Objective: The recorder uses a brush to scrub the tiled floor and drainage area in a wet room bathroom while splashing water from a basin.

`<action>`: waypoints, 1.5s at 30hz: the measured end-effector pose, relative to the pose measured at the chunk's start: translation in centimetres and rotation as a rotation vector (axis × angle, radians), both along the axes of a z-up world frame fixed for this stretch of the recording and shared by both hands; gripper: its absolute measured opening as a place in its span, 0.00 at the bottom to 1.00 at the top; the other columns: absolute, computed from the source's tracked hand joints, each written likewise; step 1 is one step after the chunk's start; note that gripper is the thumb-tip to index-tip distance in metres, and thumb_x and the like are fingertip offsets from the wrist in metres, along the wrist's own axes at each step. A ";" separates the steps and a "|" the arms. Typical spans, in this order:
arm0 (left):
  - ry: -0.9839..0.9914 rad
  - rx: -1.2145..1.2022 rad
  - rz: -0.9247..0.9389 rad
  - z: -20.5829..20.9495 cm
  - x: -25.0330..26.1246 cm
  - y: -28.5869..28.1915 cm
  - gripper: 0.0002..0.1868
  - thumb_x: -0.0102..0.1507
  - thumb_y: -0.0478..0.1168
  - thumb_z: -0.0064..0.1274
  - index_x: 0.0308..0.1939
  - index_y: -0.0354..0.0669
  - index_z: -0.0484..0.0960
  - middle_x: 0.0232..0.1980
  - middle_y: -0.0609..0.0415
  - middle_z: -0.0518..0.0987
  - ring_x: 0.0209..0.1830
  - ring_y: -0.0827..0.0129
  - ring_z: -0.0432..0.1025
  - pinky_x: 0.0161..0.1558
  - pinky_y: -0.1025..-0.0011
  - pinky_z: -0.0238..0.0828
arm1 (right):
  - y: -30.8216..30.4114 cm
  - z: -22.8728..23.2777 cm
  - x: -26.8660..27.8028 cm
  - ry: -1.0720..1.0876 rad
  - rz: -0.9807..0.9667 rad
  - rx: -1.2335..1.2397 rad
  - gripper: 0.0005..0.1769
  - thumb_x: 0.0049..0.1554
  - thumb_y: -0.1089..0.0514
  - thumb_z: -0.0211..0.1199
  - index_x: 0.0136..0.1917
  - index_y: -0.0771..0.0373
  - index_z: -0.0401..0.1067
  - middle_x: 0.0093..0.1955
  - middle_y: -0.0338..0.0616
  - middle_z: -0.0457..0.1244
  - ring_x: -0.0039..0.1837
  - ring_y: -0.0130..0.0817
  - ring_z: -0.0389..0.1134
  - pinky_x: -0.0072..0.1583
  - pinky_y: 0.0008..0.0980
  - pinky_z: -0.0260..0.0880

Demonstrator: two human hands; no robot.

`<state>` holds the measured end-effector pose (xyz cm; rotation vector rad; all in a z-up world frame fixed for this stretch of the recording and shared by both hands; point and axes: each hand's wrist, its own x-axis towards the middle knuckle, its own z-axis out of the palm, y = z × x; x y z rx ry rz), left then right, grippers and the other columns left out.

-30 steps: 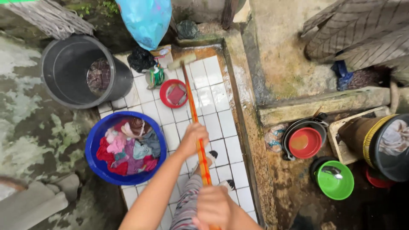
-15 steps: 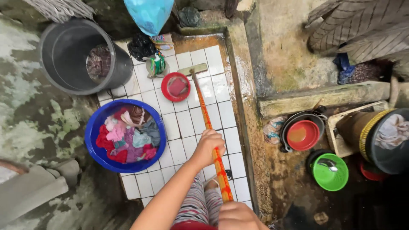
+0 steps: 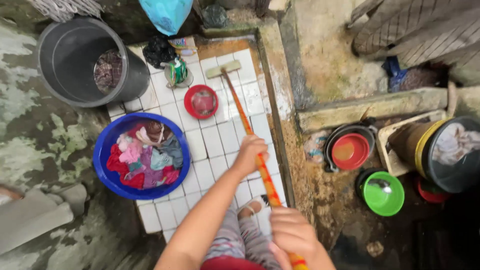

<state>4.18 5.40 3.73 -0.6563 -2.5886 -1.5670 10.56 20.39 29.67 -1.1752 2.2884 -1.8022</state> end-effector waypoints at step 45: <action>0.088 0.081 0.615 5.4 8.0 0.6 0.12 0.53 0.29 0.55 0.20 0.41 0.67 0.26 0.50 0.68 0.32 0.53 0.65 0.41 0.58 0.62 | 0.9 4.3 3.1 -0.281 0.128 -0.144 0.17 0.61 0.61 0.55 0.32 0.66 0.58 0.32 0.47 0.55 0.38 0.45 0.62 0.49 0.45 0.69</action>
